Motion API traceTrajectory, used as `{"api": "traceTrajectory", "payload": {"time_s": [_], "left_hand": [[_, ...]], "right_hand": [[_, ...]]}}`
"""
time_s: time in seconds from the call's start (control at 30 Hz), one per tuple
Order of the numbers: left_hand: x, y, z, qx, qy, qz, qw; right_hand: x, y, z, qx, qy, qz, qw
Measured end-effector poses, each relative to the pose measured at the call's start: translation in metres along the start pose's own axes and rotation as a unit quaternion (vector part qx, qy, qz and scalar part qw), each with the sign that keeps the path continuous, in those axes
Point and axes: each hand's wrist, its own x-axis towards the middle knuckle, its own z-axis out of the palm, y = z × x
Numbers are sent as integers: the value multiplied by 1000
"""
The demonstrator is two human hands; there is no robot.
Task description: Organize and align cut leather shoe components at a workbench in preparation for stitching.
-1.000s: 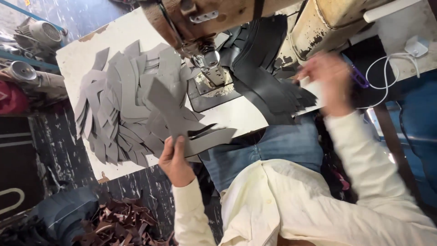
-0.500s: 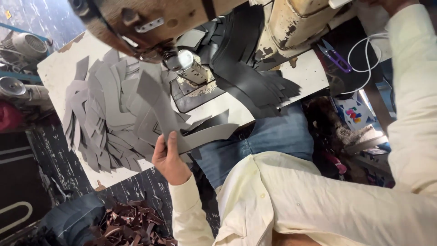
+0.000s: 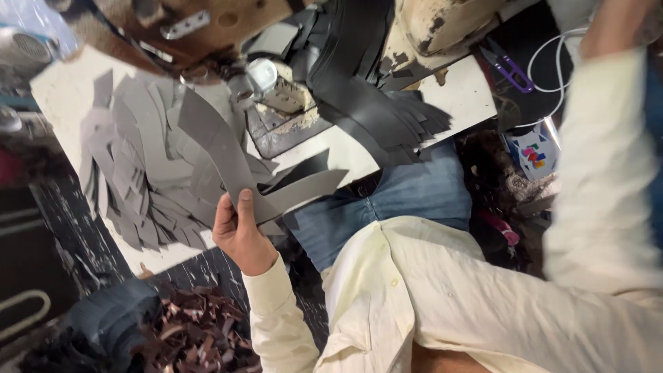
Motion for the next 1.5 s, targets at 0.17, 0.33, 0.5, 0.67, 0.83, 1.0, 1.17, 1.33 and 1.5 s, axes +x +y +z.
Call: {"api": "traceTrajectory", "payload": {"time_s": [0.17, 0.33, 0.5, 0.67, 0.83, 1.0, 1.17, 1.33, 1.5], "left_hand": [[-1, -14, 14, 63, -38, -3, 997], [-7, -17, 26, 51, -143, 10, 988], [3, -14, 16, -2, -170, 8, 985], [11, -17, 0, -45, -171, -27, 984], [14, -29, -7, -52, -158, -46, 985], [11, -37, 0, -58, -134, 0, 989], [8, -19, 3, 47, -107, -32, 993], [24, -16, 0, -62, -172, -138, 973], [47, -8, 12, -134, -280, -66, 948]], "right_hand": [[-95, -66, 161, 2, -154, 44, 987], [-139, -107, 264, 8, -383, -3, 924], [-123, -107, 282, -44, -430, 44, 901], [-115, -127, 309, -74, -436, -77, 894], [-125, -113, 314, -76, -451, 21, 889], [-128, -116, 316, -58, -455, 116, 881], [-129, -120, 314, -65, -431, 136, 890], [-112, -128, 298, -95, -563, 5, 821], [-97, -152, 301, -197, -633, 214, 717]]}}
